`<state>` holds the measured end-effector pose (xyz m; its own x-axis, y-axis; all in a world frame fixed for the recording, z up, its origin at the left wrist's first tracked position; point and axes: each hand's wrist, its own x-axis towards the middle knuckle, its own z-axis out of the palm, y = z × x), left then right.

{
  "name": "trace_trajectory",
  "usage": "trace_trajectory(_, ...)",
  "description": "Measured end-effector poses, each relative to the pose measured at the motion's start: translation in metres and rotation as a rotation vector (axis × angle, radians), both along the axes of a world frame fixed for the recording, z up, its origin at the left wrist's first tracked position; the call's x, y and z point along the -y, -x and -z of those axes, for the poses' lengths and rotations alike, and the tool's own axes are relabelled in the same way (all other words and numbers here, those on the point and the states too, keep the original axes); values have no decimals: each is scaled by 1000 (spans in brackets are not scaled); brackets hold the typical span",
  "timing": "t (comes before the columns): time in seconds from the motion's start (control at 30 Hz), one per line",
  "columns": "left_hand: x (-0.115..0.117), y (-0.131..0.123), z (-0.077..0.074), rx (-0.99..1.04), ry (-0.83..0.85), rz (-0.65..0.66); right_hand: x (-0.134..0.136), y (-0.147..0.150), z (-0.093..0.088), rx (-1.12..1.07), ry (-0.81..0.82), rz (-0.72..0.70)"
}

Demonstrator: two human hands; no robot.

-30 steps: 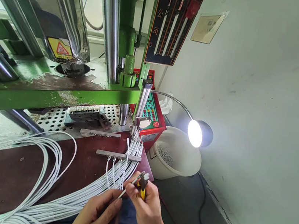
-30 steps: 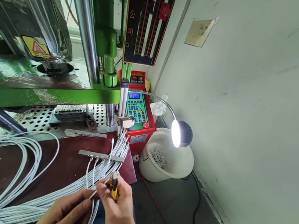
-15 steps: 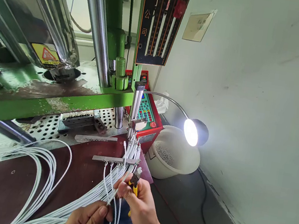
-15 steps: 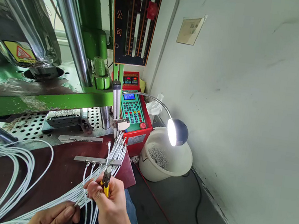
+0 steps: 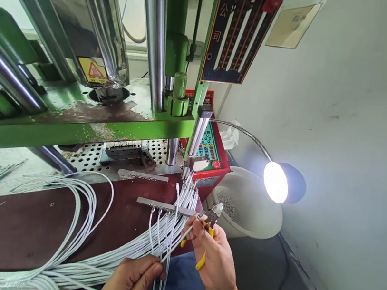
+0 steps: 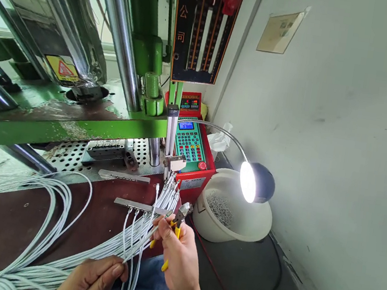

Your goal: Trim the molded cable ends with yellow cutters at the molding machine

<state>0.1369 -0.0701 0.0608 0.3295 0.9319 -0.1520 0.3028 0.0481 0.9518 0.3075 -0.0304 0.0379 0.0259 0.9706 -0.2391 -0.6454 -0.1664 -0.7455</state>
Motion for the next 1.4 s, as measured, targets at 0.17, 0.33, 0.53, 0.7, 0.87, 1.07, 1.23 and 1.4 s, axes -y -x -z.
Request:
trace_trajectory(0.17,-15,-7,10,-170,-109,24,-23,-8,12,124,13,101)
trace_trajectory(0.33,-40,-3,15,-381,-320,27,-44,-49,22,813,-40,-49)
trace_trajectory(0.53,-122,41,18,-897,-540,-58,-43,-120,42,1418,41,-85)
trace_trajectory(0.7,-176,63,37,-1035,-531,63,-35,-159,74,1563,142,-151)
trace_trajectory(0.87,-175,77,37,-1075,-536,106,-15,-192,128,1791,325,-259)
trace_trajectory(1.07,-195,129,10,-1144,-505,-194,9,-212,192,1788,438,-628)
trace_trajectory(1.23,-232,142,24,-1166,-475,-305,16,-192,219,1729,451,-779)
trace_trajectory(1.4,-268,131,47,-1053,-508,-332,24,-186,227,1648,431,-844)
